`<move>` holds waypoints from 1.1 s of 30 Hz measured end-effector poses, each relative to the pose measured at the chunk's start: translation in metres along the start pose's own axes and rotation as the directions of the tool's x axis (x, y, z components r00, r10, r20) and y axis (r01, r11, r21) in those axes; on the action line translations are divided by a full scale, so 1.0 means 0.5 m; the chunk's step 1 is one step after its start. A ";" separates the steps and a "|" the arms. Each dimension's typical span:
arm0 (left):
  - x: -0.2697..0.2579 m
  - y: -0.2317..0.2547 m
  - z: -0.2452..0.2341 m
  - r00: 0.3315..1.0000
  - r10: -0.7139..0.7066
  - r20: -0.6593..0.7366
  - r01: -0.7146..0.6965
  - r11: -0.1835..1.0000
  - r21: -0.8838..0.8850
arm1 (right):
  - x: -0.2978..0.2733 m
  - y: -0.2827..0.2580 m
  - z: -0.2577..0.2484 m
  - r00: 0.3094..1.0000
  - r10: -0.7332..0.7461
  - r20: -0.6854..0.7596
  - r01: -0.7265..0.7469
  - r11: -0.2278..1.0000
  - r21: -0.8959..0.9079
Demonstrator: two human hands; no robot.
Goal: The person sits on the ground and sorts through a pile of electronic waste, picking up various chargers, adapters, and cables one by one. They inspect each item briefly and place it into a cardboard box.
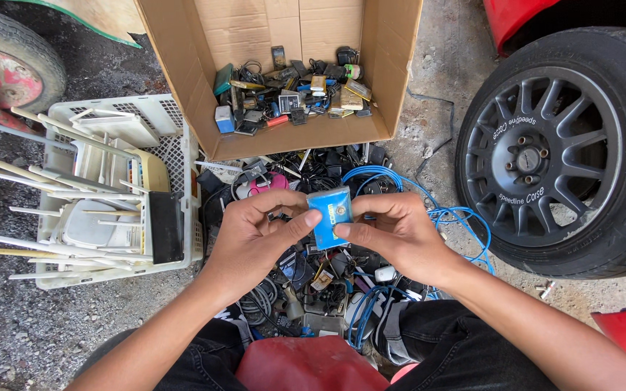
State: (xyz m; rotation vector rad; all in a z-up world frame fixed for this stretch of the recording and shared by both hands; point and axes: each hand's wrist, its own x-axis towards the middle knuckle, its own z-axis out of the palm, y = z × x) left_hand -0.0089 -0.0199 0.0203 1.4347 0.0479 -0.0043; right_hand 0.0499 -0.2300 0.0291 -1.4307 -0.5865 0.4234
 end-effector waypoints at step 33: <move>0.011 -0.009 -0.044 0.996 -0.038 0.083 0.035 0.999 0.039 | 0.012 0.003 -0.038 0.990 0.067 -0.123 -0.062 0.997 0.038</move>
